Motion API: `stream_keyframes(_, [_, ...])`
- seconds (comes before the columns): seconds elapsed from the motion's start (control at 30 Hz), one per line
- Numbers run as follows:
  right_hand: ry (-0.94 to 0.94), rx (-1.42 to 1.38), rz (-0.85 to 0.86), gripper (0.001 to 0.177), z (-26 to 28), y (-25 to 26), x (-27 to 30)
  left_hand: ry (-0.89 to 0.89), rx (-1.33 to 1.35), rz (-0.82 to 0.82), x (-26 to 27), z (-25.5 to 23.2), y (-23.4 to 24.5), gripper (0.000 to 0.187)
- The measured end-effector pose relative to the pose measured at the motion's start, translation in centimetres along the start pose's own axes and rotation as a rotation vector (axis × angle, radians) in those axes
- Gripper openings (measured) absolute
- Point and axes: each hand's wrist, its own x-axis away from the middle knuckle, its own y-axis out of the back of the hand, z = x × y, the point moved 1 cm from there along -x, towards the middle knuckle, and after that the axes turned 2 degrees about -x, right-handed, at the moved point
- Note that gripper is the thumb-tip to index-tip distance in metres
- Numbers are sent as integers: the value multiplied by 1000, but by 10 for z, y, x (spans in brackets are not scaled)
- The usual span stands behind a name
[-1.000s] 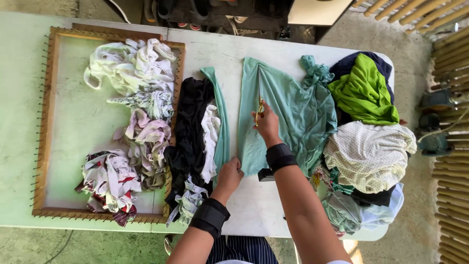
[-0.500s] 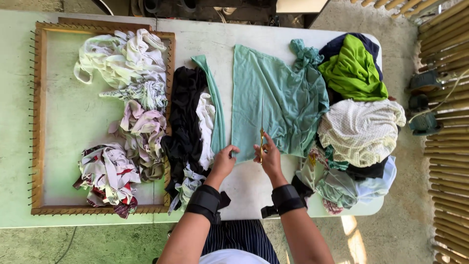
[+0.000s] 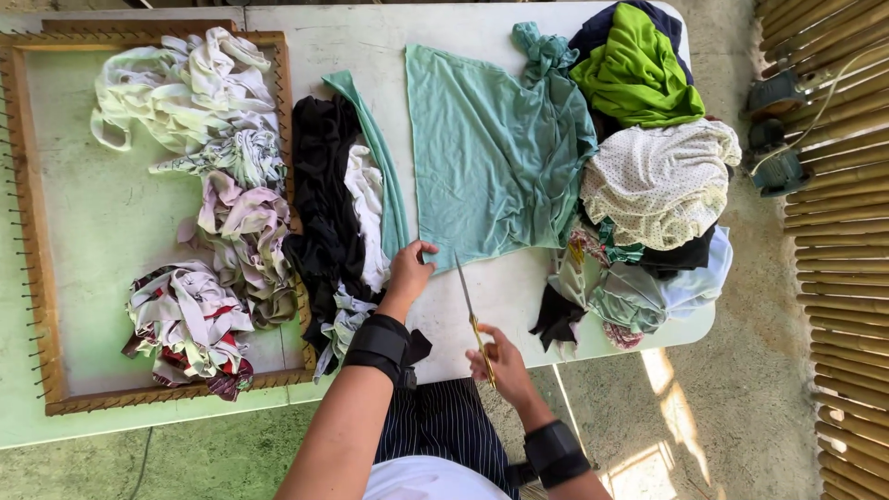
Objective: The person cuts a light blue garment into thin strips by holding it with one hand and snipping it with handheld scissors in the other, shifting the garment on a table as needed.
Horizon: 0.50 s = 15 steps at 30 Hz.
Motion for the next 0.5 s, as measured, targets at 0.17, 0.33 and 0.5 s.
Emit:
stream_keyframes(0.17, [-90, 8, 12, 68, -24, -2, 29, -13, 65, 0, 3, -3, 3, 35])
stream_keyframes(0.33, [-90, 51, 13, 68, -17, -18, 6, 26, 148, 20, -1, 11, -1, 41])
stream_keyframes(0.5, [35, 23, 34, 71, 7, -34, -28, 24, 191, 59, -3, 14, 0, 45])
